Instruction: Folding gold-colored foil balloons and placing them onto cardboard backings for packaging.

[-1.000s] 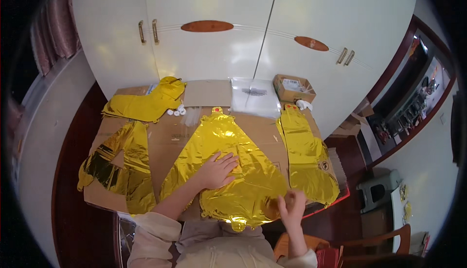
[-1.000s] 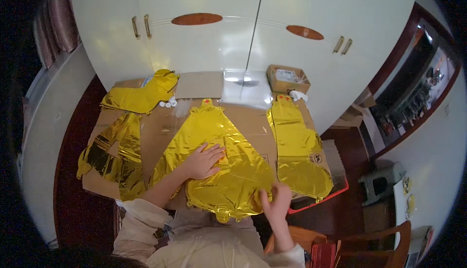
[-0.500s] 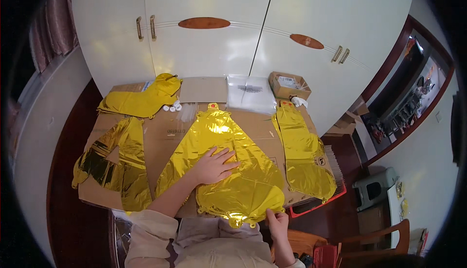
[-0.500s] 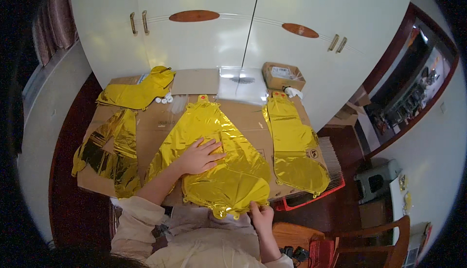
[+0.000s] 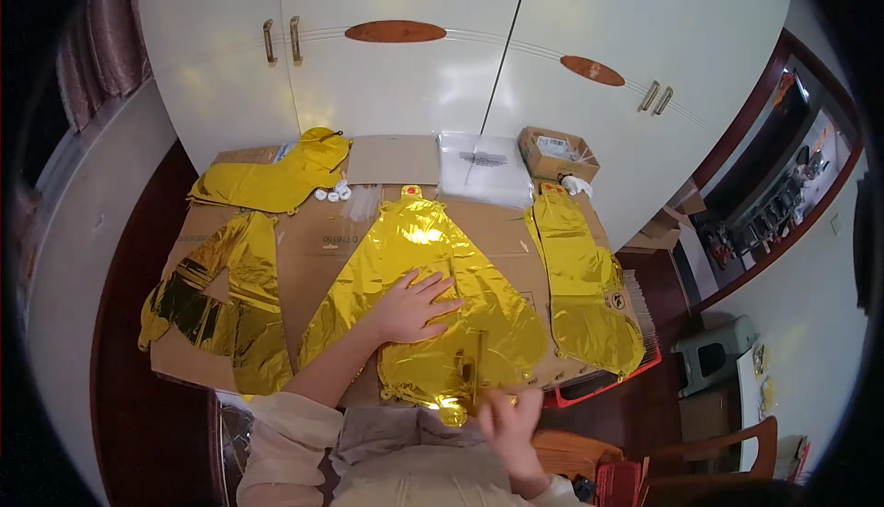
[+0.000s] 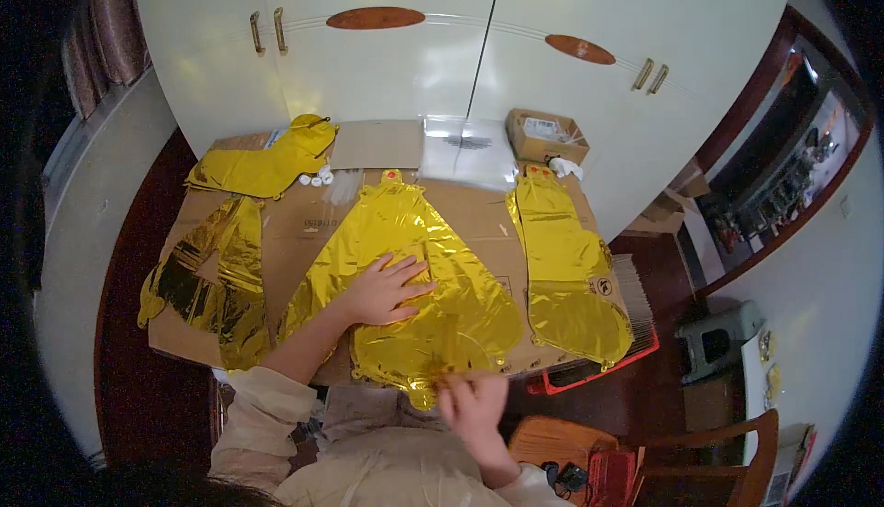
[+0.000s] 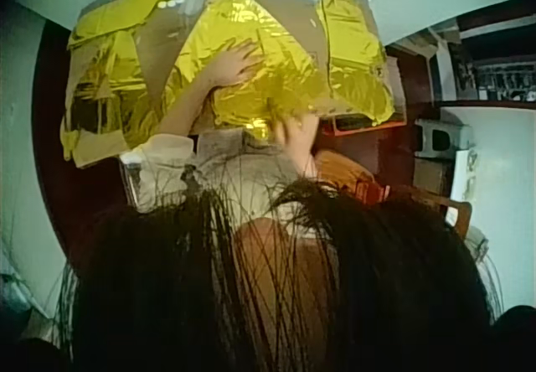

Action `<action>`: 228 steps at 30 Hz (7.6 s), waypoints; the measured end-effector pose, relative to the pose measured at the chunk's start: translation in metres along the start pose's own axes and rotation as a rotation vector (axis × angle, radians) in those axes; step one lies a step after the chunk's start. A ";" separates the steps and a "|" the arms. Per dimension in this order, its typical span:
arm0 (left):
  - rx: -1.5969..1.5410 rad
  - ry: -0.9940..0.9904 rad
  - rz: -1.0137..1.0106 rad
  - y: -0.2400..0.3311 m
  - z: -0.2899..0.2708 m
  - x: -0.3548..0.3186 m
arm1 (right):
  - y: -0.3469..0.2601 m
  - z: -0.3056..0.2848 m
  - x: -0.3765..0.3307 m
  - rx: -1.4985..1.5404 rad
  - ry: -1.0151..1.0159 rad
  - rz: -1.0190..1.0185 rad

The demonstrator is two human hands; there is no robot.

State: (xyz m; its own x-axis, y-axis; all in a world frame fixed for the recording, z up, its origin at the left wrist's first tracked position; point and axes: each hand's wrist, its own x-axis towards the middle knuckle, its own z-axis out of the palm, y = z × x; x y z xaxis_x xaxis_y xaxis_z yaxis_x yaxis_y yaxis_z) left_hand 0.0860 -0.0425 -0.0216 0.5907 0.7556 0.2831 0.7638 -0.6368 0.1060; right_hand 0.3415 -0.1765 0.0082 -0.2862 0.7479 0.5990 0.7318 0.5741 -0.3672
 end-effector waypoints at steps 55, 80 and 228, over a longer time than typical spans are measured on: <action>-0.015 -0.039 0.010 0.000 -0.003 -0.001 | 0.064 0.050 0.064 -0.206 -0.675 -0.343; -0.006 -0.032 0.012 0.000 -0.004 -0.001 | 0.010 0.030 -0.052 0.865 0.031 0.733; 0.073 -0.019 0.033 0.004 -0.002 -0.005 | 0.070 0.050 0.093 0.039 -0.512 -0.376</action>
State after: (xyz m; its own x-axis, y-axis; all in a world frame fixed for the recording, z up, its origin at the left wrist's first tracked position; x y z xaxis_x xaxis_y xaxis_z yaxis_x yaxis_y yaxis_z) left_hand 0.0860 -0.0489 -0.0206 0.6201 0.7378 0.2668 0.7605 -0.6488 0.0265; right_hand 0.3350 -0.0503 0.0033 -0.7856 0.5520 0.2794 0.5037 0.8329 -0.2293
